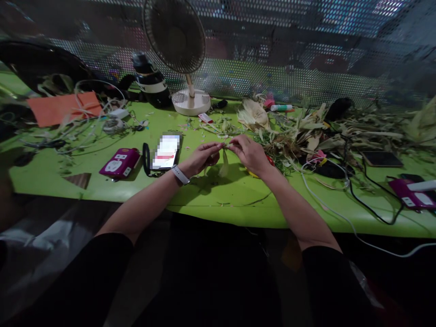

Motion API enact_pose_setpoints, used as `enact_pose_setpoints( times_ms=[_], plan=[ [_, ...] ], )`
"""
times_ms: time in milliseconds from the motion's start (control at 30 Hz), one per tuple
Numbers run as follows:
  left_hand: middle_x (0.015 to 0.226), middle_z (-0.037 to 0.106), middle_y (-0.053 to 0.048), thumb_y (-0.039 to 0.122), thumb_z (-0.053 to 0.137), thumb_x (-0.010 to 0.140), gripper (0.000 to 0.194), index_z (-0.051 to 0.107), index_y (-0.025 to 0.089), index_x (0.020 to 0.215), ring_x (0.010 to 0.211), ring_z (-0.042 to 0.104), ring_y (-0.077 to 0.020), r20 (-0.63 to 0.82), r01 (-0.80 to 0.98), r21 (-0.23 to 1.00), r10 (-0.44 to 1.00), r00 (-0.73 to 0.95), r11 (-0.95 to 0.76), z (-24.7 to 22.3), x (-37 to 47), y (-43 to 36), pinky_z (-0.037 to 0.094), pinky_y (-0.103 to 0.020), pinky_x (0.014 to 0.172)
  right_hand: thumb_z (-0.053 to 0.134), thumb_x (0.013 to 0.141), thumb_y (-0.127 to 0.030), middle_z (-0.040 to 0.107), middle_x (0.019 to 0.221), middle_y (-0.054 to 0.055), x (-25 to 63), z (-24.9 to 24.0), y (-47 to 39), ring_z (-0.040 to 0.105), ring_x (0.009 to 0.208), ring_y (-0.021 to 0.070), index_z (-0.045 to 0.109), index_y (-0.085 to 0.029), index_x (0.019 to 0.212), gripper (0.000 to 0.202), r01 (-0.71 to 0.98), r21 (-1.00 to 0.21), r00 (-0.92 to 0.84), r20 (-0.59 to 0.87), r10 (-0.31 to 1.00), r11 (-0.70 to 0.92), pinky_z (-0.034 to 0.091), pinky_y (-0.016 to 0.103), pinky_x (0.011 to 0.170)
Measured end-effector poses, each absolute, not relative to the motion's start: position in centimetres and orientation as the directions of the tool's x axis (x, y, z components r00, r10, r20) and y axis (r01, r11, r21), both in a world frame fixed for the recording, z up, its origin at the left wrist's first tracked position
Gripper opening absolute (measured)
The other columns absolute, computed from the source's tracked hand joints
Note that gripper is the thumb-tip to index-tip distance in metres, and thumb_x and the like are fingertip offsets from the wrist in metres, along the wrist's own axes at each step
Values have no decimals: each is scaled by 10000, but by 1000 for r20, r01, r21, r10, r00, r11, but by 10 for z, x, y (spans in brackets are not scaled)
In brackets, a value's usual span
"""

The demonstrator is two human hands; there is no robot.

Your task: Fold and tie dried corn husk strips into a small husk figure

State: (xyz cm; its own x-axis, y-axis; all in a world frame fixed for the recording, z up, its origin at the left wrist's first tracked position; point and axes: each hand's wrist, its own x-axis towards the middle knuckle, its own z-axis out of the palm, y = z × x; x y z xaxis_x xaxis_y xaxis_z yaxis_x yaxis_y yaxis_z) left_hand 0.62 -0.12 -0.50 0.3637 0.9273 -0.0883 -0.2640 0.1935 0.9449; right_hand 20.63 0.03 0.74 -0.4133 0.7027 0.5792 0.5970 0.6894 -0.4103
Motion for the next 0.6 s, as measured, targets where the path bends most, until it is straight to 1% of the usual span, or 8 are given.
enact_pose_setpoints(
  times_ms=[67,167,233,300,400,467,533,600],
  plan=[
    [506,505,68,298,766,790,177,717,178,911,430,440,-39,-71,-288,942,941,329,172,-6,6,0,230,-197,432,546,956,-495,702,930,91,207,7,1,644,828,218,644,-213,994,301,620,-411,-375,593,713,668,486,335,751],
    [549,552,77,225,757,789,279,700,188,1060,438,471,-30,-45,-326,935,956,290,143,-5,5,2,255,-178,429,550,957,-488,690,864,77,210,7,4,636,810,217,651,-216,935,291,639,-354,-382,625,681,683,473,329,725],
    [563,572,78,203,751,791,329,676,185,1110,437,480,-30,-44,-336,931,960,277,140,-4,4,3,268,-169,425,545,968,-446,690,858,76,211,7,5,635,813,218,661,-212,927,264,627,-309,-419,640,644,715,472,329,724],
    [554,572,78,196,739,797,302,666,174,1089,430,478,-31,-50,-349,925,957,285,152,-3,3,3,276,-162,417,544,975,-398,694,864,76,211,7,7,637,822,219,671,-213,937,228,610,-274,-449,654,609,743,477,333,740],
    [528,551,77,226,737,794,187,654,161,948,424,476,-35,-49,-377,907,937,345,186,-2,2,3,298,-155,409,544,979,-356,699,858,71,211,7,7,638,825,216,679,-215,943,198,577,-243,-469,683,560,780,480,330,750],
    [537,562,73,257,765,770,193,635,161,875,429,488,-37,-30,-382,905,922,385,188,-3,2,2,331,-152,414,540,983,-345,698,856,66,211,7,7,638,824,209,679,-215,946,194,550,-233,-483,694,533,802,478,321,742],
    [558,583,72,269,791,746,230,638,163,881,433,503,-37,-14,-362,916,916,401,173,-5,2,2,363,-152,424,549,980,-341,696,858,61,211,7,7,638,825,202,678,-215,954,183,527,-230,-502,693,518,818,477,311,734],
    [551,588,72,266,780,761,251,663,164,958,424,509,-40,-21,-317,934,914,405,162,-7,2,2,369,-151,419,562,974,-338,696,857,58,210,7,6,639,826,198,679,-217,962,169,511,-235,-519,682,515,827,478,306,732]
  ],
)
